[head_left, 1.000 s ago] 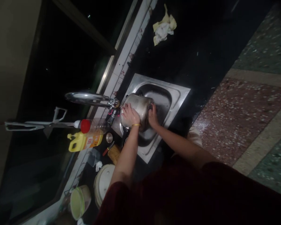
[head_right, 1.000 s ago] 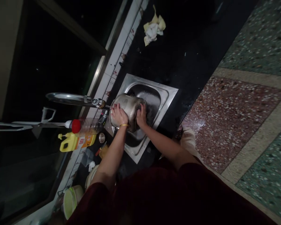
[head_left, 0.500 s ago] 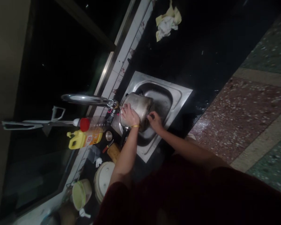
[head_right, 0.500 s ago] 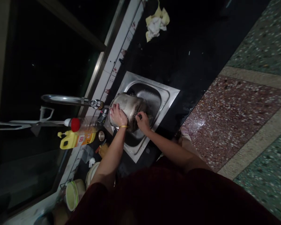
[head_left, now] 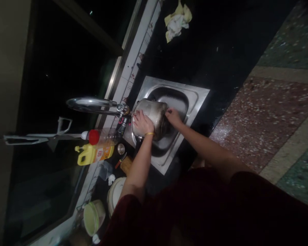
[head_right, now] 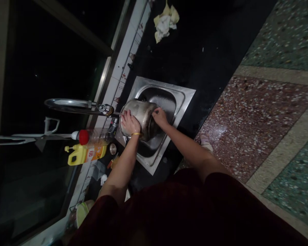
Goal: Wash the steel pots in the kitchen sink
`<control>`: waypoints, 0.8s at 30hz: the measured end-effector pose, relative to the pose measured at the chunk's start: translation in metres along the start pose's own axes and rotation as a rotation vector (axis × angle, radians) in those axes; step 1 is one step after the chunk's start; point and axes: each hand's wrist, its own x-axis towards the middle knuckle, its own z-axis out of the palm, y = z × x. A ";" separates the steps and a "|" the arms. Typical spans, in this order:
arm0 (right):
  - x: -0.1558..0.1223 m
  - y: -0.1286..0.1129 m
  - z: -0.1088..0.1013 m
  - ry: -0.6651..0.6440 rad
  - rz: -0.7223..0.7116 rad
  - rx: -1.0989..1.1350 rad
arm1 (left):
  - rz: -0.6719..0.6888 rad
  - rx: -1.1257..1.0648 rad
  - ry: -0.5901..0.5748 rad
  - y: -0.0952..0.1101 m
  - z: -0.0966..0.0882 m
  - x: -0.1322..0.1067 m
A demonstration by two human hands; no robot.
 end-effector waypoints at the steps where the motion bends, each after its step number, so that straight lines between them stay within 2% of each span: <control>1: 0.004 0.001 0.001 0.026 -0.007 0.017 | 0.001 0.001 0.005 0.000 0.000 0.000; 8: -0.018 0.024 0.021 0.074 -0.144 0.126 | 0.003 0.012 0.015 0.001 -0.001 -0.002; 12: 0.009 0.020 0.019 0.140 -0.130 0.076 | 0.021 0.016 0.026 0.001 -0.001 -0.002; 15: 0.018 0.019 0.014 0.150 -0.247 -0.009 | 0.035 0.017 0.049 0.000 0.000 -0.002; 19: -0.016 0.033 0.015 0.136 -0.504 -0.210 | 0.035 0.011 0.042 -0.001 0.001 -0.003; 21: -0.041 0.042 0.018 0.104 -0.567 -0.320 | 0.037 0.010 0.034 -0.001 0.000 -0.003; 24: -0.070 0.053 0.023 0.037 -0.583 -0.468 | 0.043 0.014 0.027 -0.001 0.000 -0.002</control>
